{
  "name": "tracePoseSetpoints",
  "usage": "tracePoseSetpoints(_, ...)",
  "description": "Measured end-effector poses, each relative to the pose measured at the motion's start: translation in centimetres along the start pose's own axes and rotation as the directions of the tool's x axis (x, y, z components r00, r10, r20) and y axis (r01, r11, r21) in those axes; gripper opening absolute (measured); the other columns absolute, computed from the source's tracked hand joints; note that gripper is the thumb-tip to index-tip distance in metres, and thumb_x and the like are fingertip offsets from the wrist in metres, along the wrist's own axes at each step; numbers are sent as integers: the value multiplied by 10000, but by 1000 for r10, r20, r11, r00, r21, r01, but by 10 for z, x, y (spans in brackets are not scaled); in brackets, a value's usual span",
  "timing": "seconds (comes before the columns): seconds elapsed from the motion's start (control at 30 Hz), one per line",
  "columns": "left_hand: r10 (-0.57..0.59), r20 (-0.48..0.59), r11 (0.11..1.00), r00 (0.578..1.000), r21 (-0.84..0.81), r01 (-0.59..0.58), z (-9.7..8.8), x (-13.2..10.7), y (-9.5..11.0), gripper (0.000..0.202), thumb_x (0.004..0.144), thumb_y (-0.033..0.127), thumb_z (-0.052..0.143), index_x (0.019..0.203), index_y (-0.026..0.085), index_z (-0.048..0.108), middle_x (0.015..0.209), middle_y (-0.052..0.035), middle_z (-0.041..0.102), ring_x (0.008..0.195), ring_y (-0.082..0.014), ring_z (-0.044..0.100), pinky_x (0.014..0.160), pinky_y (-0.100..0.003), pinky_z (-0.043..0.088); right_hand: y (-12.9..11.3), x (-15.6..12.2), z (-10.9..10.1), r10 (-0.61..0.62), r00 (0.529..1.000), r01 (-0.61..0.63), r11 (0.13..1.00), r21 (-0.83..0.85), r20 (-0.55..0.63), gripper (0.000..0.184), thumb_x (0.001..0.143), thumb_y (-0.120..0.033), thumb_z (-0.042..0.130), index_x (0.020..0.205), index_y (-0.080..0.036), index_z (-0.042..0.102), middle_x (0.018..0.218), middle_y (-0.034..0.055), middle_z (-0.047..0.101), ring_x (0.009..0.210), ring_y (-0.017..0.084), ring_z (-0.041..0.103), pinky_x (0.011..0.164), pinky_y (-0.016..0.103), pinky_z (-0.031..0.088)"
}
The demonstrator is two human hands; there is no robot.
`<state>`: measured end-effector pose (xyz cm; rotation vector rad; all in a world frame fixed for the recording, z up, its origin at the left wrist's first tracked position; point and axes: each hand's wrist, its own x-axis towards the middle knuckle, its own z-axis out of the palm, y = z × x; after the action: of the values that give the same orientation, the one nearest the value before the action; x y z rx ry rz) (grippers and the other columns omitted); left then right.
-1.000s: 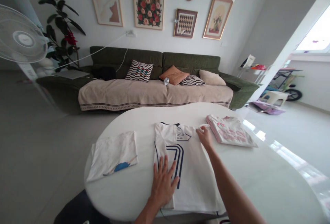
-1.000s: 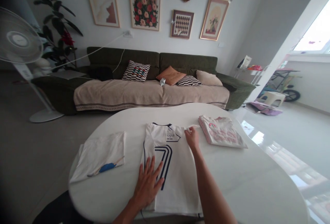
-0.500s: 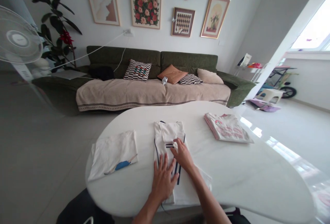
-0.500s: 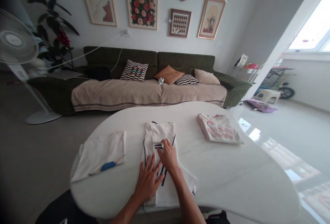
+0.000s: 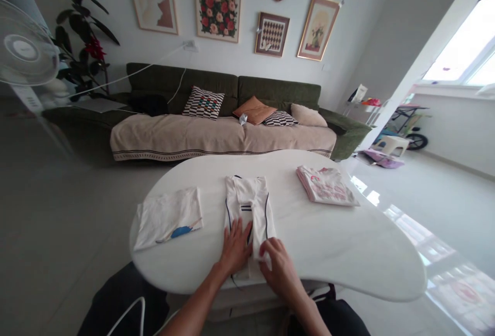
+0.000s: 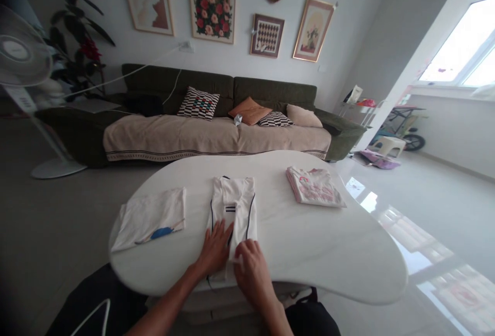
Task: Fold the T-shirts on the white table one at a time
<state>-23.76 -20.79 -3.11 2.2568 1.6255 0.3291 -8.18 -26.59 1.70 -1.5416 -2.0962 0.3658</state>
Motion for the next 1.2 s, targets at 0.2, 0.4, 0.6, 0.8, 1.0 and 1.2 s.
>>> tracePoseSetpoints(0.2, 52, 10, 997, 999, -61, -52, -19, -25, -14, 474, 831, 292, 359, 1291, 179, 392, 1355, -88, 380, 1277, -218, 268, 1052, -442, 173, 1, -4, 3, -33, 997, 19, 985, 171, 75, 221, 798, -220, 418, 987, -193, 529, 1044, 82, 581, 953, 169, 555, 838, 292, 424)
tracePoseSetpoints(0.4, 275, 60, 961, 960, -21, -274, -10, -48, -12, 609, 795, 419, 495, 1343, 313, 252, 1415, -52, 268, 1302, -249, 199, 1024, -468, 237, 35, -13, 20, -101, 921, 147, 985, -95, 377, 834, 654, -324, 618, 1369, -263, 192, 1443, 82, 171, 1318, 271, 111, 1015, 496, 219)
tracePoseSetpoints(0.6, 328, 67, 938, 942, 95, -333, 1, -60, -19, 825, 730, 372, 613, 1363, 355, 84, 1453, -35, 137, 1320, -258, 121, 1036, -460, 207, 49, -30, 11, -108, 895, 175, 977, -119, 433, 669, 742, -174, 473, 1345, -336, 234, 1435, 21, 202, 1316, 210, 142, 1018, 483, 221)
tracePoseSetpoints(0.8, 331, 84, 935, 940, 105, -338, 1, -59, -21, 833, 729, 378, 612, 1363, 356, 72, 1456, -42, 122, 1319, -270, 118, 1033, -474, 194, 42, -31, 12, -162, 936, 218, 964, -154, 312, 510, 763, -154, 450, 1259, -264, 414, 1354, 61, 385, 1282, 238, 255, 976, 431, 343)
tracePoseSetpoints(1.0, 349, 53, 931, 936, 94, -352, 3, -60, -22, 809, 731, 386, 610, 1363, 350, 107, 1453, -38, 142, 1316, -264, 133, 1036, -465, 198, 46, -34, 27, -276, 951, 301, 929, -214, 140, 468, 781, -66, 370, 1232, -160, 453, 1217, 110, 531, 1204, 221, 397, 920, 359, 436)
tracePoseSetpoints(1.2, 347, 61, 933, 936, 78, -351, 0, -60, -22, 774, 735, 442, 588, 1356, 363, 132, 1450, -34, 162, 1313, -268, 145, 1028, -469, 210, 51, -37, 20, -350, 932, 364, 897, -251, 98, 487, 802, -58, 325, 1269, -157, 423, 1248, 117, 500, 1190, 214, 415, 905, 332, 455)
